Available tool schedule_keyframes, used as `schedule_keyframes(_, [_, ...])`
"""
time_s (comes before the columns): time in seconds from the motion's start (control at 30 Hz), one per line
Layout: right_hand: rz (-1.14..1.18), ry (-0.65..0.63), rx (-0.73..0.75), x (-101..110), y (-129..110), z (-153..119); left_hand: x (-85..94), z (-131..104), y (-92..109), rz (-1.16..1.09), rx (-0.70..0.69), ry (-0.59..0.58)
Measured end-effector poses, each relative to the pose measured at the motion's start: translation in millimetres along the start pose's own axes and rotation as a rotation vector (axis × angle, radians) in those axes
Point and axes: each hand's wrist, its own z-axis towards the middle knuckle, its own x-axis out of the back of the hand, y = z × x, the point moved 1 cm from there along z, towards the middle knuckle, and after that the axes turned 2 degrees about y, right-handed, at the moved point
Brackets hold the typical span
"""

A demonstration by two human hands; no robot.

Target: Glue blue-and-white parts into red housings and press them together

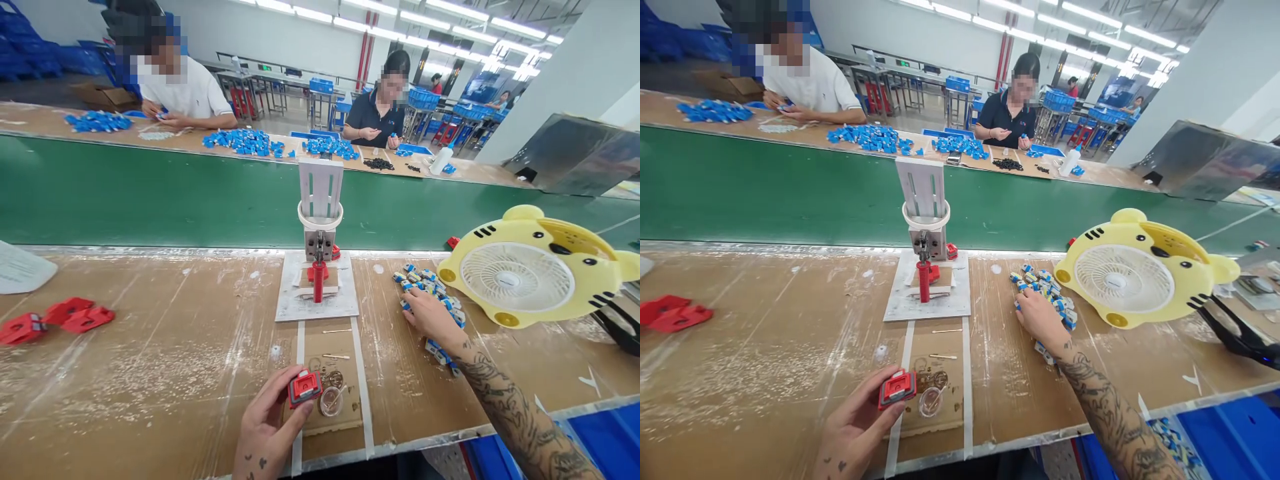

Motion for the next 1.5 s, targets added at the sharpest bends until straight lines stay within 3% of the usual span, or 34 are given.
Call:
schedule_keyframes(0.17, [0.205, -0.043, 0.09, 9, -5, -5, -9.2, -4, 2, -0.107, -0.077, -0.018])
schedule_keyframes(0.2, [0.357, -0.038, 0.103, 8, -10, -11, -10.6, -3, 8, -0.141, -0.08, -0.037])
schedule_keyframes(0.3, [1.159, 0.024, 0.079, -3, -31, -35, -16.8, 4, 31, -0.195, -0.123, -0.153])
schedule_keyframes(0.4, [1.55, 0.028, 0.052, -13, -58, -54, -25.5, 14, 49, -0.228, -0.196, -0.226])
schedule_keyframes(0.5, [1.518, 0.068, 0.093, -8, -78, -63, -33.0, 21, 56, -0.283, -0.219, -0.214])
schedule_keyframes(0.67, [0.991, 0.301, 0.404, 20, -93, -69, -35.6, 26, 59, -0.194, -0.296, -0.221])
schedule_keyframes(0.8, [0.723, 0.321, 0.598, 38, -106, -70, -33.5, 28, 60, -0.171, -0.367, -0.217])
schedule_keyframes(0.9, [0.673, 0.199, 0.618, 45, -112, -67, -30.3, 30, 62, -0.162, -0.393, -0.238])
schedule_keyframes(1.03, [0.76, 0.023, 0.529, 41, -109, -58, -26.6, 35, 68, -0.079, -0.347, -0.277])
schedule_keyframes(1.1, [0.94, -0.054, 0.43, 29, -106, -50, -26.8, 39, 73, -0.057, -0.27, -0.289])
schedule_keyframes(1.2, [1.402, -0.275, 0.182, 3, -105, -39, -26.9, 47, 83, -0.038, -0.176, -0.377])
schedule_keyframes(1.33, [1.897, -0.553, -0.132, -24, -110, -26, -16.1, 64, 95, 0.01, -0.243, -0.44])
schedule_keyframes(1.5, [2.041, -0.773, -0.159, -29, -122, -16, -5.9, 80, 88, -0.161, -0.357, -0.577])
